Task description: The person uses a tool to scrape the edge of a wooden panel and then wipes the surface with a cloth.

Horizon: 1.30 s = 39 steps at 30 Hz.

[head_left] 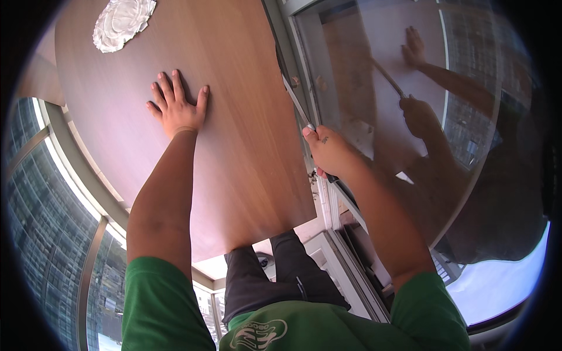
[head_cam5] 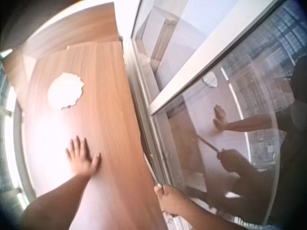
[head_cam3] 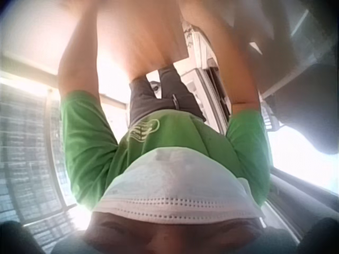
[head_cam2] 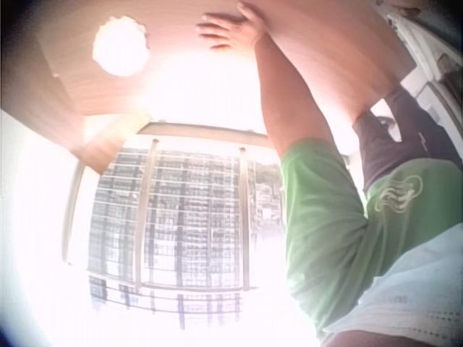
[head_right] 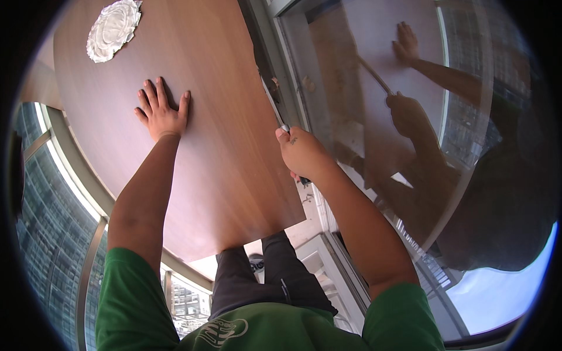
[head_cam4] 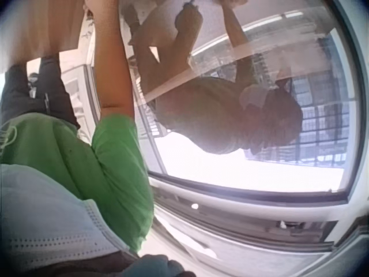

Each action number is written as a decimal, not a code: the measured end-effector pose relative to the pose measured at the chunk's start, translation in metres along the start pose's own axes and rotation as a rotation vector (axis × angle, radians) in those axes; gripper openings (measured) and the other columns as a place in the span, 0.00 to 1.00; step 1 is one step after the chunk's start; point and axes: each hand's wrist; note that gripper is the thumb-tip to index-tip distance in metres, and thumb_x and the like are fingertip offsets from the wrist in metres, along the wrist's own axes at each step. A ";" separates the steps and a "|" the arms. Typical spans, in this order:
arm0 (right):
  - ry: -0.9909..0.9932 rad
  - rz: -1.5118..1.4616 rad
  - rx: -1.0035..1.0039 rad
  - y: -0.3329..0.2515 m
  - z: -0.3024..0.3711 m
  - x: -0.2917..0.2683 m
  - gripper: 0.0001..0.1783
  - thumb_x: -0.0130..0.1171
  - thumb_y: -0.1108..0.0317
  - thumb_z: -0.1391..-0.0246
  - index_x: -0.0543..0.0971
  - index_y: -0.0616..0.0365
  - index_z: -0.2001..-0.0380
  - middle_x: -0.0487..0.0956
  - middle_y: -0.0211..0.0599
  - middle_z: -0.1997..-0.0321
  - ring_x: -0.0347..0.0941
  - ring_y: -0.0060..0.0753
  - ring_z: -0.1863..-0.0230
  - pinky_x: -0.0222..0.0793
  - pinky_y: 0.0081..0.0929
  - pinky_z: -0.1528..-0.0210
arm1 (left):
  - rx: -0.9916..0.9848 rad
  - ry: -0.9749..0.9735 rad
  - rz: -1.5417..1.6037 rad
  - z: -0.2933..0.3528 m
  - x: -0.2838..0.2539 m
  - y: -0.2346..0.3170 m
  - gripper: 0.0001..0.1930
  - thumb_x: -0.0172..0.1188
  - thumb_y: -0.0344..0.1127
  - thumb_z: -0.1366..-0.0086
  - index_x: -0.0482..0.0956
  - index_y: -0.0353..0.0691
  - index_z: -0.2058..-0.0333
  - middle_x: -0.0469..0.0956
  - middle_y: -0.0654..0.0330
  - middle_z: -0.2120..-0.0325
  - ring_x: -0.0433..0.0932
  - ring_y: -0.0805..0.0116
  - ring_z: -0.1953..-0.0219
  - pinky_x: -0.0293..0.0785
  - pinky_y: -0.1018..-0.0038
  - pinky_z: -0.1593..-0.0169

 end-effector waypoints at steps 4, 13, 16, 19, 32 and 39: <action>0.065 0.019 -0.060 0.030 -0.026 0.018 0.23 0.39 0.54 0.31 0.72 0.65 0.55 0.77 0.42 0.76 0.73 0.34 0.86 0.70 0.34 0.81 | 0.007 0.015 0.010 -0.001 0.002 0.006 0.46 0.44 0.74 0.37 0.46 0.59 0.27 0.41 0.61 0.25 0.36 0.55 0.24 0.28 0.45 0.27; 0.033 -0.070 -0.077 0.037 -0.029 0.009 0.22 0.40 0.53 0.31 0.72 0.63 0.58 0.73 0.39 0.84 0.71 0.34 0.88 0.69 0.34 0.83 | 0.002 0.001 -0.002 0.001 -0.002 0.005 0.46 0.43 0.74 0.37 0.46 0.59 0.27 0.41 0.61 0.25 0.36 0.55 0.24 0.28 0.46 0.27; 0.002 -0.070 0.002 0.037 -0.001 0.009 0.21 0.40 0.53 0.31 0.72 0.63 0.59 0.74 0.40 0.82 0.71 0.34 0.88 0.69 0.34 0.83 | 0.000 -0.013 -0.008 0.000 -0.002 0.004 0.47 0.43 0.75 0.38 0.46 0.59 0.27 0.40 0.60 0.25 0.35 0.55 0.24 0.27 0.46 0.27; 0.040 0.007 0.002 0.051 -0.031 0.033 0.21 0.39 0.54 0.31 0.72 0.63 0.59 0.74 0.41 0.81 0.71 0.34 0.88 0.70 0.34 0.82 | 0.016 -0.004 0.001 0.003 -0.001 0.008 0.46 0.43 0.75 0.37 0.46 0.59 0.27 0.41 0.61 0.25 0.35 0.55 0.24 0.28 0.46 0.27; 0.052 0.010 0.016 0.073 -0.032 0.052 0.21 0.42 0.56 0.31 0.71 0.67 0.59 0.77 0.42 0.80 0.74 0.36 0.87 0.72 0.36 0.82 | 0.028 0.036 0.007 -0.002 0.000 0.009 0.46 0.43 0.74 0.37 0.47 0.59 0.27 0.41 0.60 0.25 0.36 0.55 0.24 0.28 0.46 0.27; -0.002 0.029 0.037 0.079 -0.011 0.037 0.22 0.43 0.54 0.31 0.72 0.66 0.59 0.77 0.43 0.80 0.74 0.37 0.86 0.72 0.35 0.81 | 0.022 0.058 -0.015 0.000 0.004 0.001 0.47 0.41 0.76 0.38 0.47 0.58 0.27 0.43 0.60 0.25 0.37 0.55 0.24 0.29 0.44 0.27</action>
Point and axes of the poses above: each hand's wrist, its own z-axis away from the middle knuckle, its own x-axis out of the palm, y = z × x
